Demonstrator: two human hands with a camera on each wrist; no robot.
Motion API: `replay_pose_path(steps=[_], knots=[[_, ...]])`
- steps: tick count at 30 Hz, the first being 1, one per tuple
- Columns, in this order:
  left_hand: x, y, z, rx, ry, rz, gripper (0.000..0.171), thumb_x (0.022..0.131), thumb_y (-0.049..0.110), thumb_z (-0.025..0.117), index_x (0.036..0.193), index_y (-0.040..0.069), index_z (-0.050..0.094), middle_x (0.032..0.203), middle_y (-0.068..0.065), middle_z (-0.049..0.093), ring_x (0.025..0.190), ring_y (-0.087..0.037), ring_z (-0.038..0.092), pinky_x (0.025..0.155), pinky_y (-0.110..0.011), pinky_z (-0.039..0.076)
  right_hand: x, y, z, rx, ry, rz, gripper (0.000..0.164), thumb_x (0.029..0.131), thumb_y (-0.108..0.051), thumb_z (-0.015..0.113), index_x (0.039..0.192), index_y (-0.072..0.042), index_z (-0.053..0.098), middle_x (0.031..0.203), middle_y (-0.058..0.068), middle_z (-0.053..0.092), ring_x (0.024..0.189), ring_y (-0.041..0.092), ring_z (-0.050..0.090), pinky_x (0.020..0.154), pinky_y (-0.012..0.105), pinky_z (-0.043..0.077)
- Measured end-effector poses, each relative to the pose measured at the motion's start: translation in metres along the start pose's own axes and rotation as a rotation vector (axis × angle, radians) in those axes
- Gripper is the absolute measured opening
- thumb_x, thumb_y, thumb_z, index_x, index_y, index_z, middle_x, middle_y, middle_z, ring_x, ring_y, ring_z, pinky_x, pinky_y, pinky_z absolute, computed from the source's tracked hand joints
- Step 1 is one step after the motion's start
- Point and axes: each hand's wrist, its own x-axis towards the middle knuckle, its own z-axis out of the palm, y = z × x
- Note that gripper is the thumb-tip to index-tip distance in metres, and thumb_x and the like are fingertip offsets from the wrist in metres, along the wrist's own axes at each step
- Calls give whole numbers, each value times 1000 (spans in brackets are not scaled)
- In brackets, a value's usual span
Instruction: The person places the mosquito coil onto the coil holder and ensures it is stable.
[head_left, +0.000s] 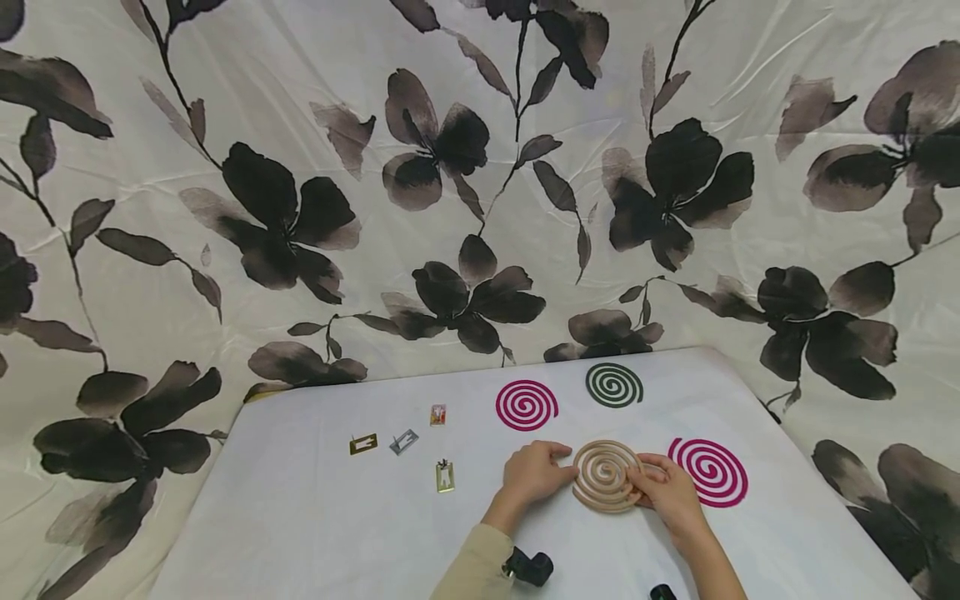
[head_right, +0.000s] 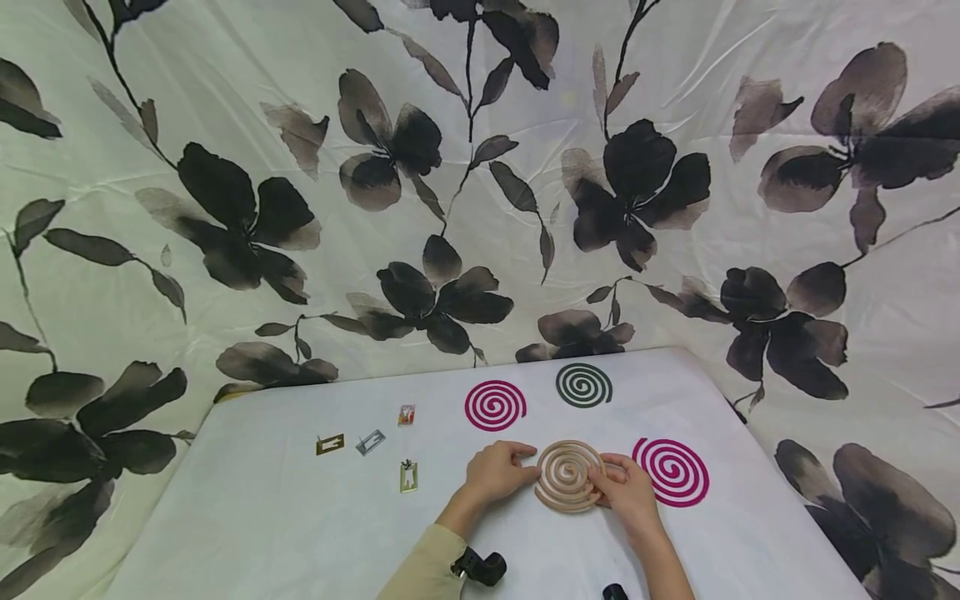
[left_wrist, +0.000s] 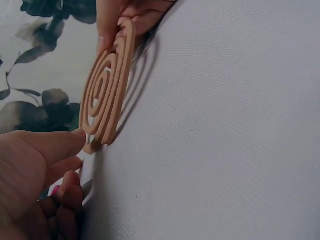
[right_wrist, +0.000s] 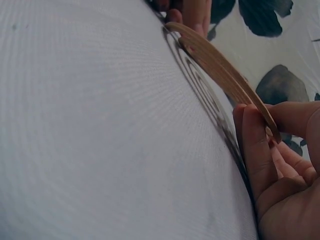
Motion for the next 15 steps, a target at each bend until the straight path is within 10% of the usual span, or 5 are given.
replay_pose_path(steps=[15], knots=[[-2,6,6,-218,39,-35,24,77,31,79,97,19,74,68,18,58,61,-2,50,56,-25,40,0,1,2,19,20,-8,49,92,-7,66,130,10,42,91,11,70,71,13,65,66,29,56]])
